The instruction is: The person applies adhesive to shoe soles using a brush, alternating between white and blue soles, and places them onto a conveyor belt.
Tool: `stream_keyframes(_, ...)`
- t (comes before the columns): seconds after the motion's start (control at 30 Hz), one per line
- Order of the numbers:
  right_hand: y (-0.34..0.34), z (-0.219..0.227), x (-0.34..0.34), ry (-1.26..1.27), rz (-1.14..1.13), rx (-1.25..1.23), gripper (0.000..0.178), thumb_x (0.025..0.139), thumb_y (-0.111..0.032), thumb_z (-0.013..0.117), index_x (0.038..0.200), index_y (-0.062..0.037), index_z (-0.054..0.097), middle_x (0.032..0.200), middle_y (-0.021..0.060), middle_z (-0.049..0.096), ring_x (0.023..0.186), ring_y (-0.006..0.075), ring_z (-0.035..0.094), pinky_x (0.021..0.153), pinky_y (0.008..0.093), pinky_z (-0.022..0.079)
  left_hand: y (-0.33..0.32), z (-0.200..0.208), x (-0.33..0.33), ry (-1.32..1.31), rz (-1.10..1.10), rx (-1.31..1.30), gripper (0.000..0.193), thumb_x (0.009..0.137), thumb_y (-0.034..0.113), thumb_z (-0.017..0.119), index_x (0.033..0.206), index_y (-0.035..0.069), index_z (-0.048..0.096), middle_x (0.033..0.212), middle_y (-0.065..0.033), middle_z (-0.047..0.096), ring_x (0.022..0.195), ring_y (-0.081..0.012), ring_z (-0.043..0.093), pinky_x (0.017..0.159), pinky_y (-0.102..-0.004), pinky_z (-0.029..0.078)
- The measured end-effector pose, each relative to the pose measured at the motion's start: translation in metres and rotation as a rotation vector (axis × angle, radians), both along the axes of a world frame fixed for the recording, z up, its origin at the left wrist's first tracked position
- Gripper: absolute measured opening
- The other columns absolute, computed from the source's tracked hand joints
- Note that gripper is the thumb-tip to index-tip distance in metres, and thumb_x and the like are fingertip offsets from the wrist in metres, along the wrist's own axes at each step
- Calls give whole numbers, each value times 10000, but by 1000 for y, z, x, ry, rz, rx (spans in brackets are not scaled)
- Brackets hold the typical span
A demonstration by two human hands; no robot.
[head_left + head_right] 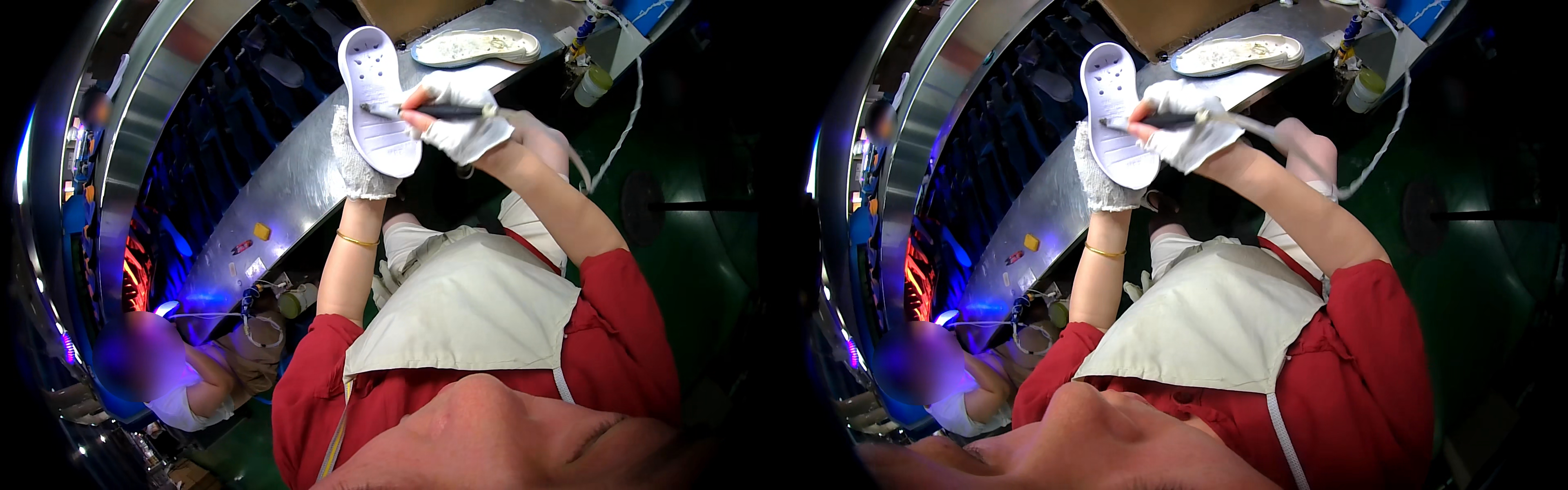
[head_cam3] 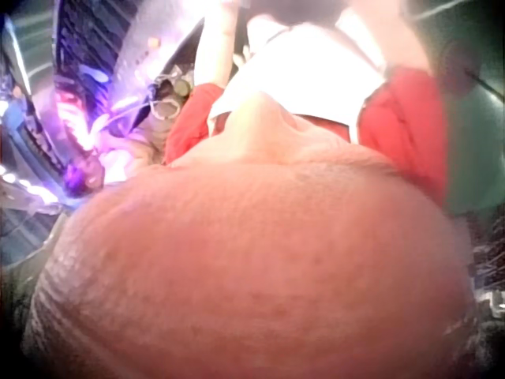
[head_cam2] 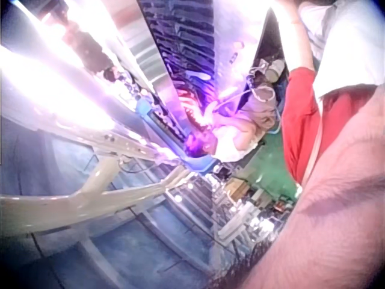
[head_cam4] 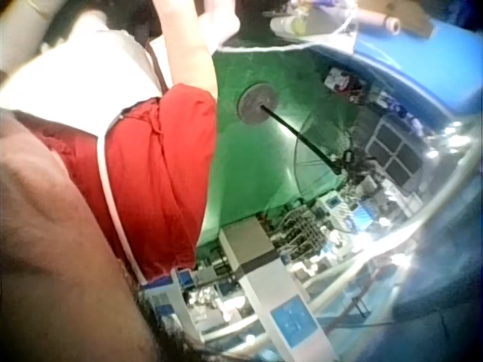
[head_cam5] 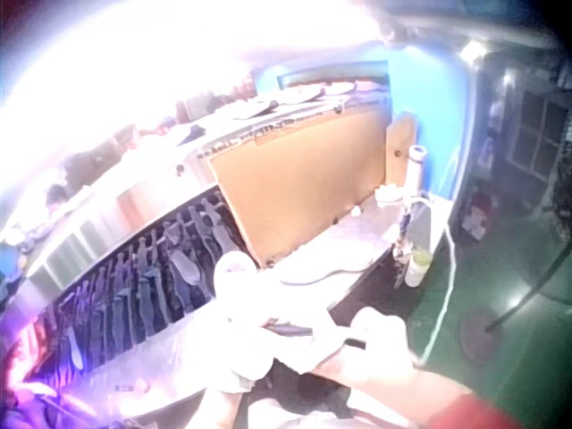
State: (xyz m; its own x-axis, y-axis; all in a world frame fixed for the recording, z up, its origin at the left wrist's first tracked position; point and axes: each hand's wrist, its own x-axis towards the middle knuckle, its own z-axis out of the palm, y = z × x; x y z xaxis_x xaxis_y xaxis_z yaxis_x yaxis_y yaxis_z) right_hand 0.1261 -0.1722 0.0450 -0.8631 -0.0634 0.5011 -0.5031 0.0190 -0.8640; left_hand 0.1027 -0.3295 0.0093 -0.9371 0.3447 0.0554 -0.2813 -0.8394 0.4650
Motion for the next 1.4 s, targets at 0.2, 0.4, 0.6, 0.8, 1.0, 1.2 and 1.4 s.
stream_keyframes(0.2, -12, 29, 26, -7, 296, 60, 123, 720, -43, 696, 811, -27, 617, 688, 91, 618, 652, 184, 616, 619, 278, 480, -16, -29, -5, 53, 112, -33, 463, 925, 382, 348, 1162, 11, 490, 1092, -141, 564, 981, -263, 559, 851, -376, 470)
stream_keyframes(0.4, -14, 8, 4, 81, -5, -48, 119, 750, -61, 701, 811, -41, 601, 695, 73, 614, 616, 116, 604, 559, 222, 474, 0, 10, 20, 13, 73, -81, 378, 950, 290, 340, 1188, 24, 465, 1109, -92, 556, 974, -204, 562, 855, -307, 480)
stream_keyframes(0.6, -14, 24, 22, -106, 296, -181, 78, 818, -12, 621, 894, -2, 604, 753, 77, 639, 660, 114, 626, 621, 217, 500, -8, -13, 18, 57, 68, -109, 521, 923, 420, 333, 1263, 36, 421, 1183, -142, 530, 1061, -274, 535, 932, -404, 440)
stream_keyframes(0.8, -10, 14, -15, 270, -174, 40, 78, 723, -26, 695, 766, -25, 629, 709, 72, 627, 614, 146, 612, 549, 231, 477, 6, 13, 32, -61, -108, 120, 465, 919, 382, 344, 1217, 54, 485, 1125, -111, 577, 1024, -258, 566, 901, -398, 462)
stream_keyframes(1.0, -10, 16, -1, -8, 25, -335, 99, 761, -28, 679, 818, 1, 603, 706, 81, 639, 600, 124, 625, 570, 236, 504, -3, 6, 32, -90, -74, 55, 467, 930, 392, 331, 1233, 64, 468, 1161, -99, 558, 1017, -250, 569, 880, -402, 474)
stream_keyframes(1.2, 5, 21, -21, 705, -237, 308, 141, 675, -33, 705, 789, -35, 621, 744, 107, 615, 669, 264, 604, 607, 315, 489, -3, 10, 33, -198, -69, 57, 513, 915, 442, 337, 1242, 72, 476, 1167, -108, 564, 1009, -273, 568, 868, -418, 471)
stream_keyframes(1.4, 5, 10, 31, 332, 185, 225, 137, 728, -30, 706, 843, -28, 632, 837, 109, 644, 730, 210, 623, 664, 283, 491, -17, 2, 20, -10, 30, -21, 439, 954, 342, 282, 1228, 42, 448, 1155, -131, 546, 1017, -254, 554, 863, -394, 474)
